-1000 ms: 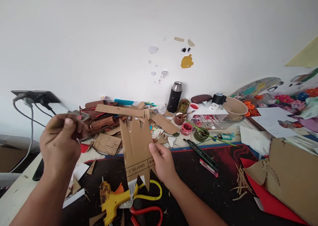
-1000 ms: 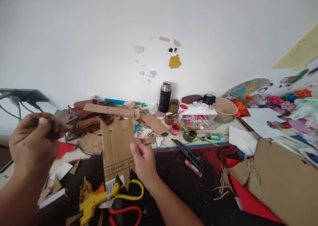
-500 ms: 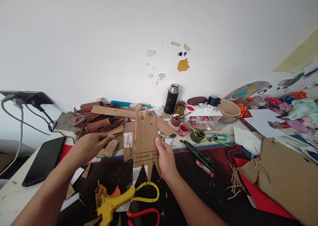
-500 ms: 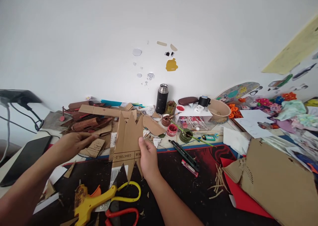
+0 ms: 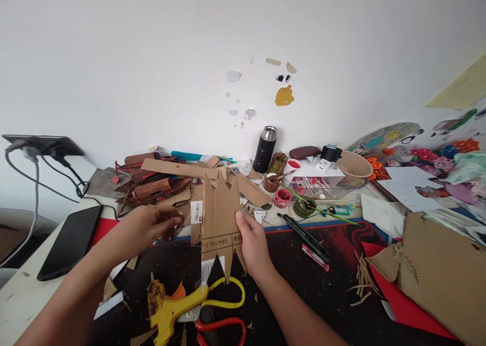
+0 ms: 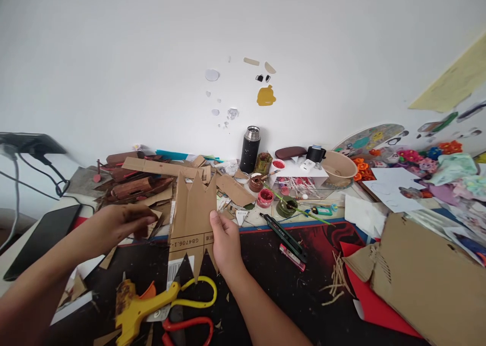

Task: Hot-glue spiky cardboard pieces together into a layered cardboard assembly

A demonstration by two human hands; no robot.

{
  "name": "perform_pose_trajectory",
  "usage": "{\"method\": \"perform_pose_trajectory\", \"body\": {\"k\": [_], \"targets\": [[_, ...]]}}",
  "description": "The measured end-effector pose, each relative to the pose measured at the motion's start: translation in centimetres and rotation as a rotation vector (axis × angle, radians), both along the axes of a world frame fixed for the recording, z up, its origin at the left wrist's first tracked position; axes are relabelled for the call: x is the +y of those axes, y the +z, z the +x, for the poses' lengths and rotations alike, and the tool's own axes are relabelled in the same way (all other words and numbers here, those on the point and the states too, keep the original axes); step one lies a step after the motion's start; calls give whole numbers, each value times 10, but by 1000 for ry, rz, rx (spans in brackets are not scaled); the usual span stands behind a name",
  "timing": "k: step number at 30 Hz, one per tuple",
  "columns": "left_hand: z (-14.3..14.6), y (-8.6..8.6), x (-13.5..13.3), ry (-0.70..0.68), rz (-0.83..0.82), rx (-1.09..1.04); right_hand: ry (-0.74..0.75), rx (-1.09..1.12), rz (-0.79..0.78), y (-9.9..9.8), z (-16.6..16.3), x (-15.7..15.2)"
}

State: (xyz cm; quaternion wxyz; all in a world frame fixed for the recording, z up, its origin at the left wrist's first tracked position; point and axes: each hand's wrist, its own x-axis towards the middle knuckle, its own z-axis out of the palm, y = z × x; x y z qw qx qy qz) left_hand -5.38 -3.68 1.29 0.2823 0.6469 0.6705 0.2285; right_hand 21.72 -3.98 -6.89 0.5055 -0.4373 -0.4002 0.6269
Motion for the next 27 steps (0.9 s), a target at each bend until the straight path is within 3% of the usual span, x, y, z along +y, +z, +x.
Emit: {"method": "perform_pose_trajectory", "body": {"k": [4,8,12,14,17,20,22,23,25,27], "targets": [[17,6,-2,-4,-39,-138,3,-118,52,-1,-1,-3],[39,8,-7,-144,12,-394,8,-190,119,0,-4,-9],[54,11,-13,-187,-104,-595,3,-183,167,3,-6,-16],[53,14,-17,-90,-67,-645,54,-141,150,5,-7,-18],[47,22,-31,177,194,-650,155,-57,96,4,-10,-18],[44,35,-49,450,499,-466,182,-28,67,0,-14,-16],[41,40,-54,523,655,-281,195,-35,47,-3,-16,-14],[38,40,-52,479,760,-208,204,-42,36,-5,-17,-14],[29,33,-41,158,967,-27,230,-58,11,-6,-17,-13],[17,19,-23,-88,1015,218,259,-77,-11,-6,-17,-13]]}}
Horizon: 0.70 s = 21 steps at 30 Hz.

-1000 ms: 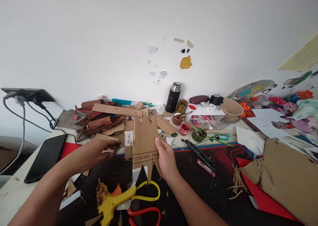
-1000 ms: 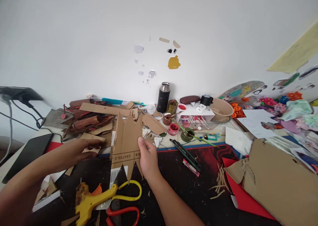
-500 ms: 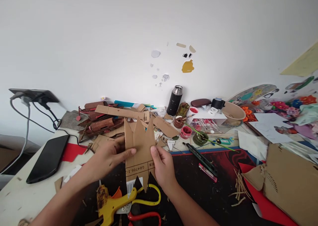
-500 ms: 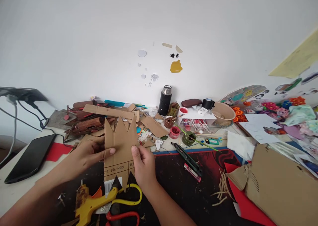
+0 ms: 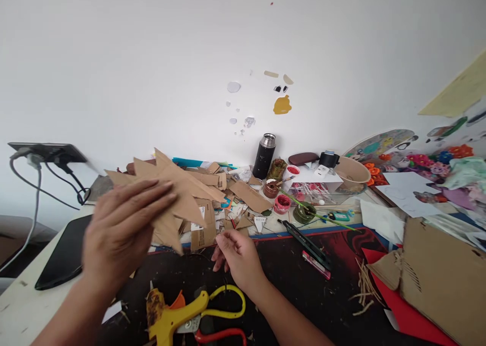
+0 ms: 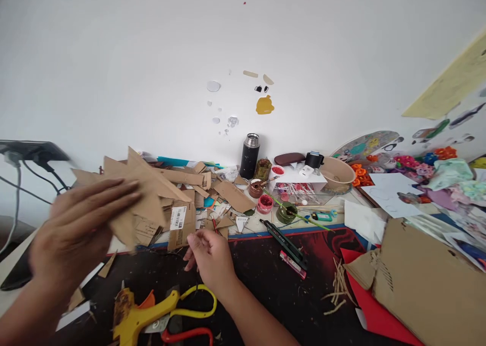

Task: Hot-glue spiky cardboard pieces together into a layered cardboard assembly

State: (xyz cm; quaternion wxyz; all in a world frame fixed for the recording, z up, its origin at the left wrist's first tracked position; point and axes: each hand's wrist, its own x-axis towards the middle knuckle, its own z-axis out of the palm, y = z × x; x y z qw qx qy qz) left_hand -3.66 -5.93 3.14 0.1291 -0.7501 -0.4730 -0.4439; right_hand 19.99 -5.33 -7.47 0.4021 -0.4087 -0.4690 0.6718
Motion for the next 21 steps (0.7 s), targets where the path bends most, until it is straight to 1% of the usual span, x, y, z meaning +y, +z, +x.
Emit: {"method": "perform_pose_trajectory", "body": {"k": [2,4,6,8,12,17,21], "targets": [[-10,-18,17,-35,-18,139,11,-16,-11,2,0,0],[-15,-34,27,-54,-33,172,8,-14,-9,4,0,-1],[-16,-43,30,-60,-54,171,5,-2,-6,5,1,-1],[-14,-46,30,-67,-66,170,1,12,-12,7,1,-1],[-13,-46,29,-81,-64,197,13,53,-61,9,2,0],[-11,-48,30,-102,-58,255,16,177,-130,12,5,4],[-9,-47,28,-91,-64,312,35,248,-189,13,5,5]]}}
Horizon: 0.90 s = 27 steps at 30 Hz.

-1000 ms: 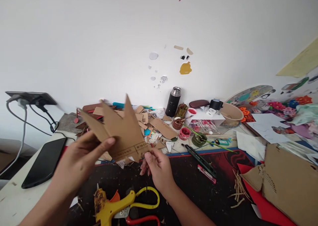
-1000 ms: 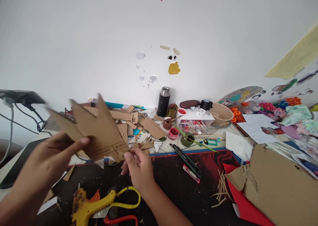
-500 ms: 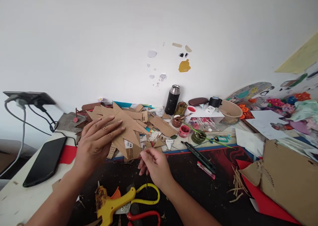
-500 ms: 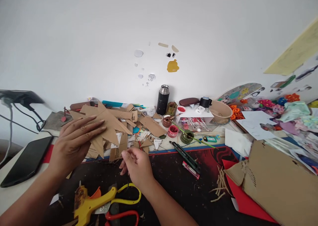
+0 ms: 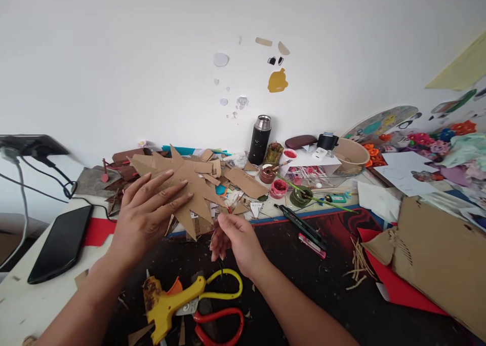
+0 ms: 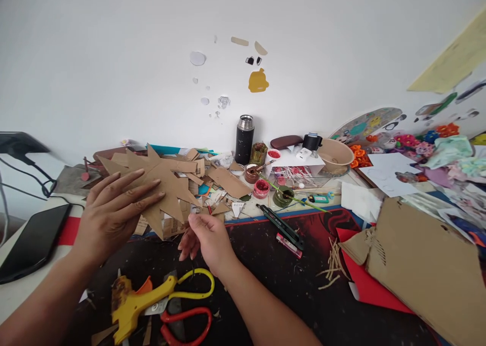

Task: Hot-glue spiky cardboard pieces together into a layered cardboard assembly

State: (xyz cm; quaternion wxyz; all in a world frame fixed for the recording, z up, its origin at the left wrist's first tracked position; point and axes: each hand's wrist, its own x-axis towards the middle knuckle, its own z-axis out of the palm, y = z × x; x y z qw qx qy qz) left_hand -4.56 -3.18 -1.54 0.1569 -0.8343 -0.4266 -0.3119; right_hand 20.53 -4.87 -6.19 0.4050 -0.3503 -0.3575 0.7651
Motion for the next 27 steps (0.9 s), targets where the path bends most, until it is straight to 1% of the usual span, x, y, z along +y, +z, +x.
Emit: {"method": "perform_pose_trajectory", "body": {"k": [4,7,13,19,27], "targets": [[0,1,-1,-14,49,50,45,15,-38,-1,-2,-1],[-1,1,0,-24,82,76,49,19,-39,-2,-3,-2],[-1,-1,0,-27,84,89,45,33,-39,-4,-3,-1],[-1,-5,0,-27,49,90,36,32,-50,-5,-4,0],[-1,-8,2,-32,-19,16,26,20,-49,-5,-3,-1]]}}
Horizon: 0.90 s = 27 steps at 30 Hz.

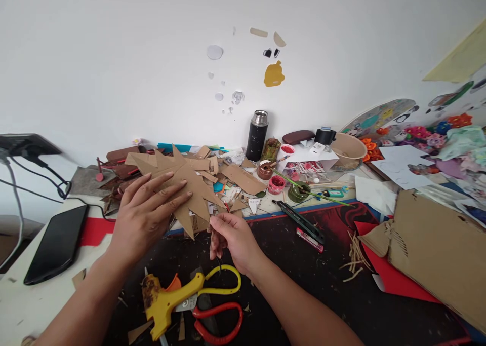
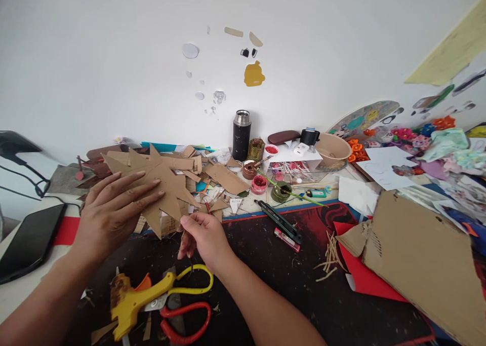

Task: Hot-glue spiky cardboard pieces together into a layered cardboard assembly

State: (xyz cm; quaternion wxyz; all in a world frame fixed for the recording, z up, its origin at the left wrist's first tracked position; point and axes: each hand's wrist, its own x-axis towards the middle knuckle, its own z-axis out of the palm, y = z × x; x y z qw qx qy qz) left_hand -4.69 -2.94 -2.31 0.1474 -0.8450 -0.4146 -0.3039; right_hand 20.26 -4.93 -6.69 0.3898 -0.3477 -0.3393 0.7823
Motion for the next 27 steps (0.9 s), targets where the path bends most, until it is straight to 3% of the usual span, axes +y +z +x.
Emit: {"method": "perform_pose_trajectory", "body": {"k": [9,15,21,27], "targets": [[0,10,-1,124,-19,-70,-18,-16,-3,0,0,0],[1,15,-6,198,-101,-254,-70,-53,22,-1,-1,-1],[12,26,-16,209,-370,-731,-209,-99,102,-2,4,4],[26,43,-36,148,-818,-1346,-282,-116,159,-3,12,12]]}}
